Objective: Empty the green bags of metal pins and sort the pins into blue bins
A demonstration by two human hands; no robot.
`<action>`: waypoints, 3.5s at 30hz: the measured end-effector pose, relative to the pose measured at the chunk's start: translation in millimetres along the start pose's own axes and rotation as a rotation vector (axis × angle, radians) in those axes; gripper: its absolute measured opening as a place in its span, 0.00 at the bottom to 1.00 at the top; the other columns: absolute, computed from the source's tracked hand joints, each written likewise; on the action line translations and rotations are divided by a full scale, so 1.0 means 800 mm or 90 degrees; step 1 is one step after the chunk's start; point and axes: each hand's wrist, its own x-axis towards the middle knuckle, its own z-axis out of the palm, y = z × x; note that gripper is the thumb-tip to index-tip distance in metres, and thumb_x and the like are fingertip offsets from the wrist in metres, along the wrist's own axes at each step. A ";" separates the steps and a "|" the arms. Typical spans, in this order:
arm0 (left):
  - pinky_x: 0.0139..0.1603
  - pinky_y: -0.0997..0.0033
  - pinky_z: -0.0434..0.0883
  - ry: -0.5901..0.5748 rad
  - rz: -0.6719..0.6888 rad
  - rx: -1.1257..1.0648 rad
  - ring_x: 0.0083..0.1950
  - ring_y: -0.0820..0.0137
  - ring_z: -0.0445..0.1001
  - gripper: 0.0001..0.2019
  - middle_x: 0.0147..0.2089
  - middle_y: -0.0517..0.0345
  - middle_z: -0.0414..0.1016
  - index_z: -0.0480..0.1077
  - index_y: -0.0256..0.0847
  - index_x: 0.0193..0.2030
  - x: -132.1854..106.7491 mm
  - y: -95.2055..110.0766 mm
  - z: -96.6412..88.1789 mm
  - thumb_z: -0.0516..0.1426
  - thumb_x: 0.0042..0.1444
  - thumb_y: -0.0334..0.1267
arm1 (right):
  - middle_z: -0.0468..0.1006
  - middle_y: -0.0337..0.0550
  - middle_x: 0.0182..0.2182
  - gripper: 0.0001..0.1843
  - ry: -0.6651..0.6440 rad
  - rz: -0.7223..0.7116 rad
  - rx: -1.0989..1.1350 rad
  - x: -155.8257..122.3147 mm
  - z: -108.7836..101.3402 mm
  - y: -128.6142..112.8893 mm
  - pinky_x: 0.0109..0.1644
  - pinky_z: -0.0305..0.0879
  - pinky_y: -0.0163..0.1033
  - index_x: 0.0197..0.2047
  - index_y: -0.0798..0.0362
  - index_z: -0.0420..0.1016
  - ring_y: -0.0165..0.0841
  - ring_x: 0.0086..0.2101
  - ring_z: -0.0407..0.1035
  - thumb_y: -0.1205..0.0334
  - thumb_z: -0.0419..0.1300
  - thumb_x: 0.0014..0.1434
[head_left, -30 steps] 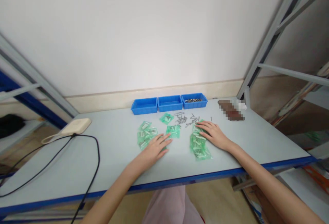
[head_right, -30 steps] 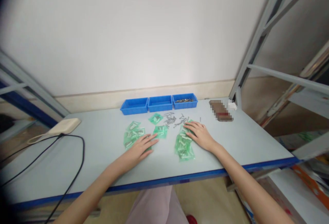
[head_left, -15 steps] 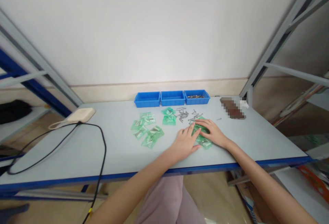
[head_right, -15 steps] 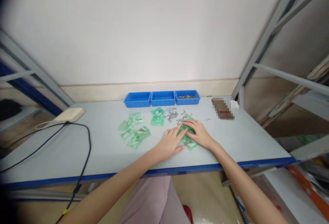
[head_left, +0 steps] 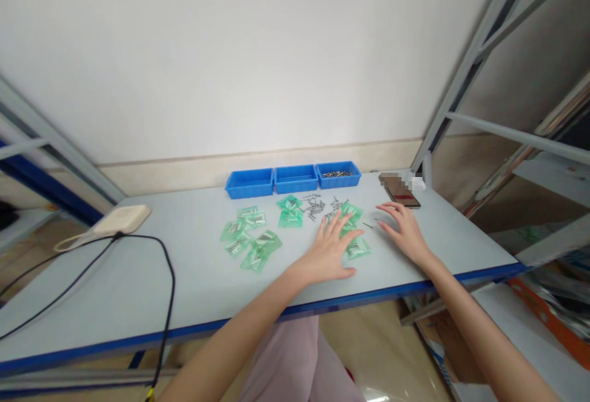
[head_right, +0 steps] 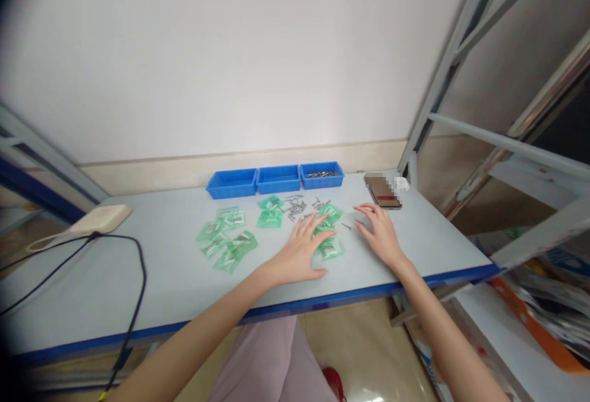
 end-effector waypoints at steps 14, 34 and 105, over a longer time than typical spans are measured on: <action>0.53 0.59 0.62 -0.030 0.032 0.155 0.58 0.61 0.60 0.16 0.55 0.50 0.65 0.64 0.48 0.54 0.014 -0.004 0.026 0.44 0.63 0.32 | 0.73 0.47 0.31 0.17 -0.062 0.039 0.003 0.010 0.034 0.011 0.40 0.66 0.44 0.36 0.53 0.74 0.38 0.33 0.68 0.50 0.51 0.59; 0.62 0.54 0.60 0.133 -0.262 0.148 0.63 0.62 0.58 0.19 0.60 0.51 0.63 0.62 0.49 0.60 -0.142 -0.134 -0.083 0.45 0.64 0.41 | 0.73 0.51 0.44 0.21 0.007 -0.027 -0.083 0.013 0.053 -0.002 0.48 0.63 0.54 0.47 0.48 0.72 0.46 0.44 0.67 0.46 0.50 0.58; 0.63 0.36 0.44 0.107 -0.217 0.238 0.70 0.53 0.40 0.21 0.70 0.57 0.46 0.63 0.55 0.60 -0.132 -0.183 -0.047 0.46 0.62 0.51 | 0.69 0.58 0.47 0.22 -0.031 0.367 -0.275 0.101 0.046 -0.042 0.46 0.62 0.46 0.50 0.58 0.68 0.45 0.47 0.67 0.51 0.55 0.59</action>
